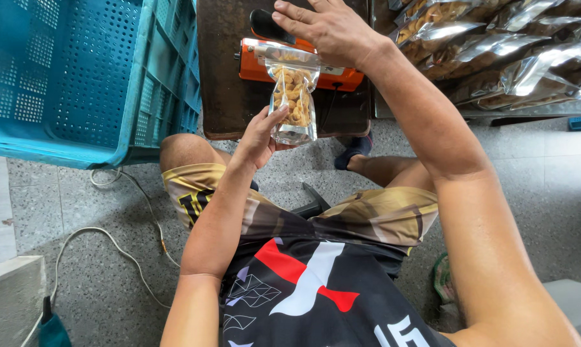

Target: The person sits and repeatedly picks clear plastic bags filled with snacks from a blue crate. They place each bag into an orange handheld heat sealer to seal the top, then drop the sealed bag into the crate.

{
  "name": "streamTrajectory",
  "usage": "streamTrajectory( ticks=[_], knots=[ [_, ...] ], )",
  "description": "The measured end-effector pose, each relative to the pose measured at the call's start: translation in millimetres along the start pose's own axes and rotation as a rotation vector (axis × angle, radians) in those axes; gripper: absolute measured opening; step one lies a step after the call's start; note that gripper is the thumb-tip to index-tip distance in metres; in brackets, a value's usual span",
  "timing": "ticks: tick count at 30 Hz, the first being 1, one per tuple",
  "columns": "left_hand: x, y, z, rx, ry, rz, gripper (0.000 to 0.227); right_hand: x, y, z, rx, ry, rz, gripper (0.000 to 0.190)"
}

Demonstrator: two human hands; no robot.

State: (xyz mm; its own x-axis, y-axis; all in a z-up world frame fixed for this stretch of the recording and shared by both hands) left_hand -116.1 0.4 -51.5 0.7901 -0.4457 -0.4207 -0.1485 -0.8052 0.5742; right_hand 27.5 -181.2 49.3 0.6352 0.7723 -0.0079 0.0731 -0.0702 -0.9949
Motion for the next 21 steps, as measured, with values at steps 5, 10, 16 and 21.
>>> streamTrajectory(
  ticks=[5, 10, 16, 21],
  knots=[
    [1.2, -1.6, -6.3, -0.018, 0.014, 0.045, 0.067, 12.1, -0.9, 1.1, 0.081, -0.023, -0.005, 0.067],
    [3.0, -2.6, -7.5, -0.031, -0.004, 0.037, 0.071, 28.5, 2.5, -1.5, 0.030, -0.114, -0.043, 0.063],
    [1.4, -4.2, -8.2, -0.018, -0.010, 0.015, 0.072, 37.9, 1.4, 5.3, -0.014, 0.075, 0.157, 0.074],
    [0.8, -3.1, -8.8, -0.016, -0.006, 0.013, 0.072, 41.0, 0.9, 8.2, 0.012, 0.157, 0.243, 0.077]
  ],
)
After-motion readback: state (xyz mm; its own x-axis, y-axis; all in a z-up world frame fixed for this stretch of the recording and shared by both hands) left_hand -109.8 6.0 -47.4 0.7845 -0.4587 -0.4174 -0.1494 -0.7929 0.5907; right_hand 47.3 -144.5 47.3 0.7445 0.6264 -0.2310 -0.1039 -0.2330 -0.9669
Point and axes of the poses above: each hand's wrist, its own x-axis towards the middle knuckle, its own y-axis out of the palm, z = x × y, the point moved 3 cm from there along x, towards the middle knuckle
